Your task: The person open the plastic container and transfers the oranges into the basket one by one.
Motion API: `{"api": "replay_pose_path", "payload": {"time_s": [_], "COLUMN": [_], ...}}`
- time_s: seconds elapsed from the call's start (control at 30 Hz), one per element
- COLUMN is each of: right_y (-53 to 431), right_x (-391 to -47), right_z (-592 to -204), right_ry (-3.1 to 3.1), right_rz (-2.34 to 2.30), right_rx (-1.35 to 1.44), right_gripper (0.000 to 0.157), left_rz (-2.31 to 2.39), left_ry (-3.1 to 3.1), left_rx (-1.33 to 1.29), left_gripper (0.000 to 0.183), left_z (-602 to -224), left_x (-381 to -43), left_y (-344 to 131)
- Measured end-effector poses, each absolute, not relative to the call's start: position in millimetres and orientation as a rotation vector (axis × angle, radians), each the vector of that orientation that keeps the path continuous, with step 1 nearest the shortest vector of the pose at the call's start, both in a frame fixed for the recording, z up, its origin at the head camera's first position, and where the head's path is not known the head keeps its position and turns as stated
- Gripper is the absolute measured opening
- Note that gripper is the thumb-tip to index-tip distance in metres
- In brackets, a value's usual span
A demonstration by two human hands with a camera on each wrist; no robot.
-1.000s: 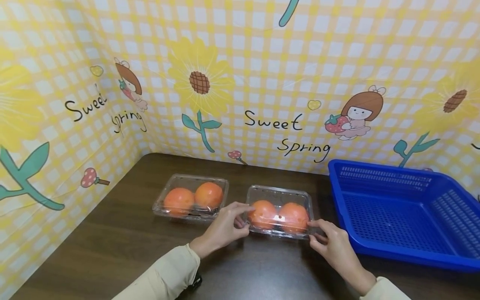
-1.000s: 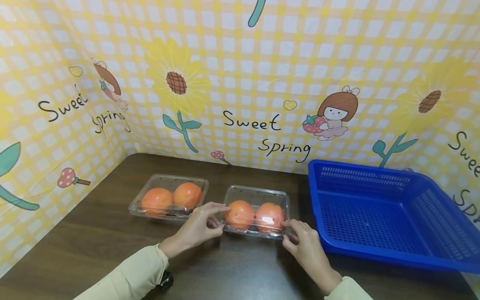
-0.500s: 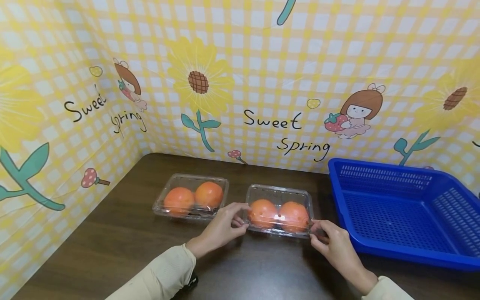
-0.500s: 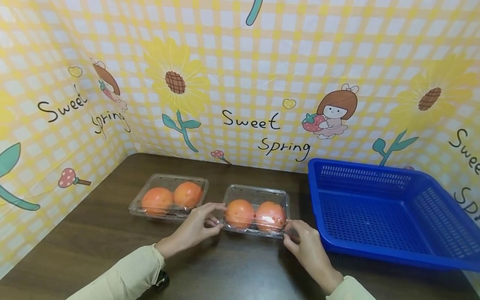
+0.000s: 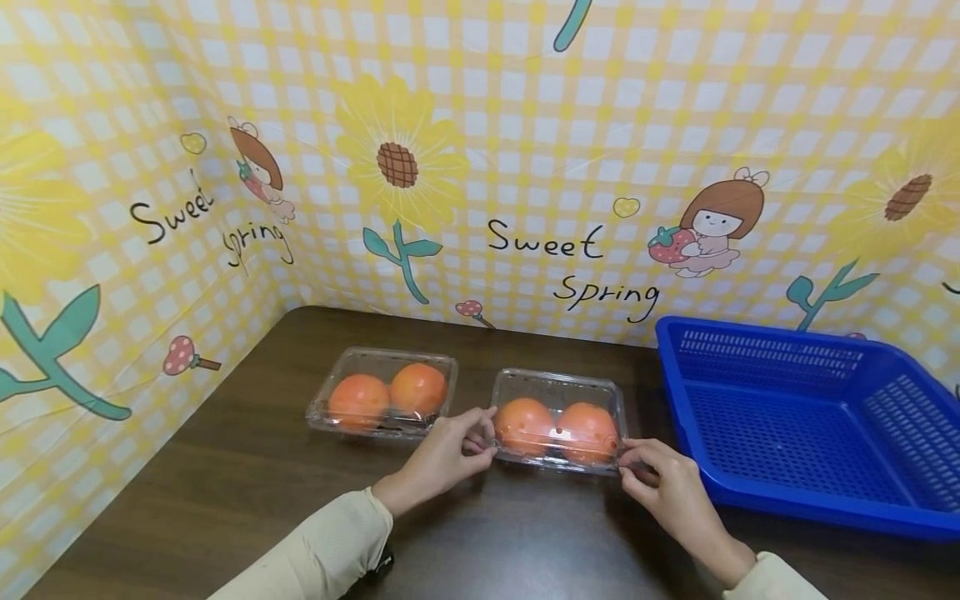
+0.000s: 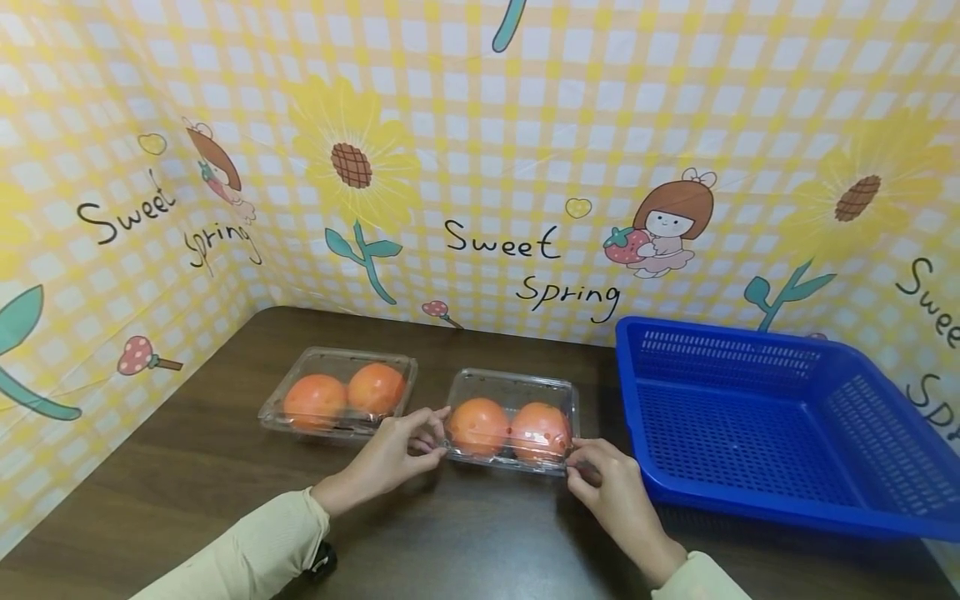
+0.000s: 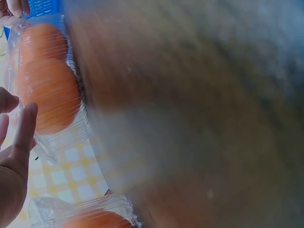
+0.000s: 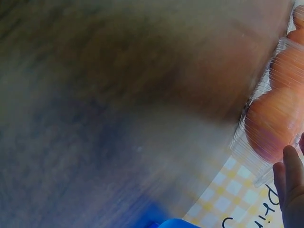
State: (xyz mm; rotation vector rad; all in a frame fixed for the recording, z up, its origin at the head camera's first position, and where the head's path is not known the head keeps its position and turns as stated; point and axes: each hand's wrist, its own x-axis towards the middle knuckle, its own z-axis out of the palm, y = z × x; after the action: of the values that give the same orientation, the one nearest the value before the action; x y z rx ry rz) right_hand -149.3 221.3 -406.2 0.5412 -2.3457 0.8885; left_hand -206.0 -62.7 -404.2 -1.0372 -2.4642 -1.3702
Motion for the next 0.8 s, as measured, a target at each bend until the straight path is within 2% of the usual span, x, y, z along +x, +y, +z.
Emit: {"api": "replay_pose_path", "payload": {"time_s": [0.43, 0.8], "right_y": [221.3, 221.5], "right_x": [-148.4, -148.5], "right_z": [-404.9, -403.6], "right_ry": [-2.349, -2.371], "right_rz": [0.881, 0.874], "right_rx": [0.544, 0.542], "right_gripper": [0.026, 0.024], "left_rz": [-1.291, -1.17], "left_ry": [-2.52, -2.417], "left_rx": [-1.003, -1.074], "left_gripper": [0.002, 0.005], "left_z": [-402.8, -401.2], "left_x": [-204.3, -209.9], "left_y": [-61.7, -64.0]}}
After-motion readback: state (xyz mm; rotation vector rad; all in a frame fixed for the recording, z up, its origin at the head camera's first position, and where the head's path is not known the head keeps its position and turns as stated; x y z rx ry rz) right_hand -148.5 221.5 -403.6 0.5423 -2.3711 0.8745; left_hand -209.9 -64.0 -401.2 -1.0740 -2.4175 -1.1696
